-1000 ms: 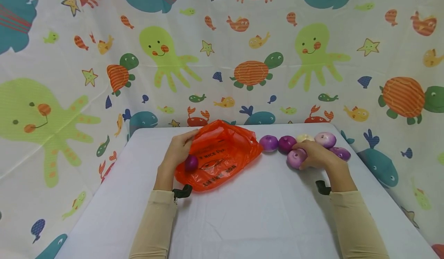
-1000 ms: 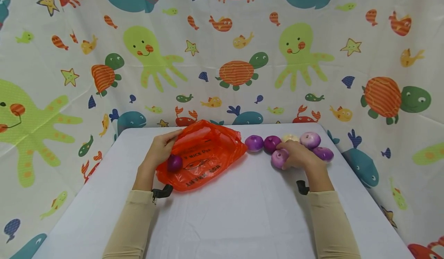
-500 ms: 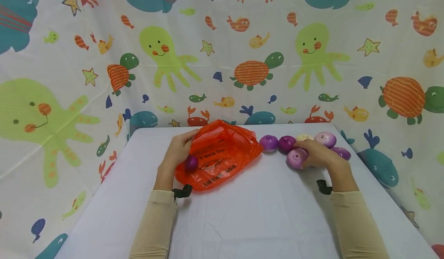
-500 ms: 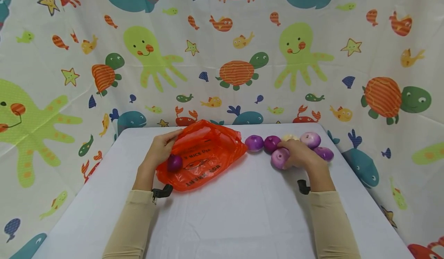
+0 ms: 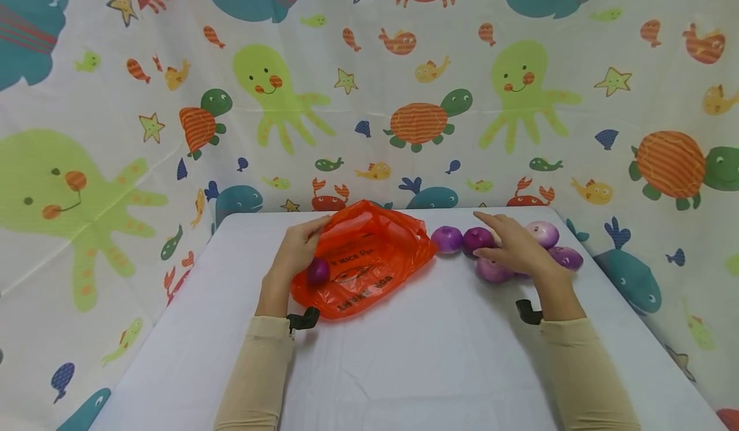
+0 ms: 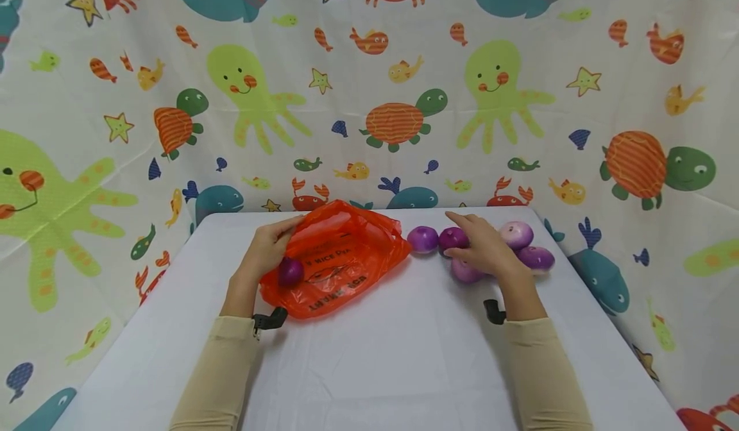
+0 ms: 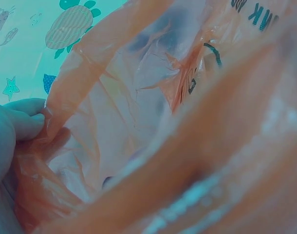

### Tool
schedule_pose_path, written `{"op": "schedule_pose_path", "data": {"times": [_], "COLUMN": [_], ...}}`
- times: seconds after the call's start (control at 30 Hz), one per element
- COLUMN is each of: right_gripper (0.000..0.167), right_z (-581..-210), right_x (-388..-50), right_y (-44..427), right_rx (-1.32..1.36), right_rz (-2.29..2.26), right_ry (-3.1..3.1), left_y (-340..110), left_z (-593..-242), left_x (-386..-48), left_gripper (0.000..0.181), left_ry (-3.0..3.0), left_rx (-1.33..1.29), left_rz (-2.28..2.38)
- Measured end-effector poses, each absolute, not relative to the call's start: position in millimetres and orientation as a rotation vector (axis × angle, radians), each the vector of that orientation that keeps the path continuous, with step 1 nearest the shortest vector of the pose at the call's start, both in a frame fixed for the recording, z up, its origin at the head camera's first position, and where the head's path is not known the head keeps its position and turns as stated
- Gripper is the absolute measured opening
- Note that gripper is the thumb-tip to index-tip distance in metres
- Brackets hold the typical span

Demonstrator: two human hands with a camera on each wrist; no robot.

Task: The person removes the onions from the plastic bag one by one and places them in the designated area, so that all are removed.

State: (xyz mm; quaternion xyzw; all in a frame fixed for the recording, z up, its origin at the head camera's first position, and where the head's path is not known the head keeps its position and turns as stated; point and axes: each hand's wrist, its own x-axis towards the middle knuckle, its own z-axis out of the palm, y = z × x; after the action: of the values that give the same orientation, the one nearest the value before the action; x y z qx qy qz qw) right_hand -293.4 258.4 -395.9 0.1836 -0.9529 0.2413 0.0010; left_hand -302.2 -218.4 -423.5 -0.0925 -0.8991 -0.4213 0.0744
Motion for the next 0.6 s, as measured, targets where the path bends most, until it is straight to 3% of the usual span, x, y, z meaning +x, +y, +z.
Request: {"op": "schedule_pose_path", "data": {"times": [0.33,0.6], "right_gripper": [0.08,0.085], "right_z": [-400,-402], "right_x": [-297,-298], "right_y": [221,196], "right_rx": [0.652,0.752], "right_rz": [0.766,0.817], "right_ry": [-2.859,-2.856], "left_y": [-216,-217], "left_z": [-421,-425], "left_x": [-302,-304], "left_gripper": [0.043,0.044], "left_ry": [-2.691,-2.695], "left_rx": [-0.288,-0.264], "left_rz": [-1.25,-1.271]}}
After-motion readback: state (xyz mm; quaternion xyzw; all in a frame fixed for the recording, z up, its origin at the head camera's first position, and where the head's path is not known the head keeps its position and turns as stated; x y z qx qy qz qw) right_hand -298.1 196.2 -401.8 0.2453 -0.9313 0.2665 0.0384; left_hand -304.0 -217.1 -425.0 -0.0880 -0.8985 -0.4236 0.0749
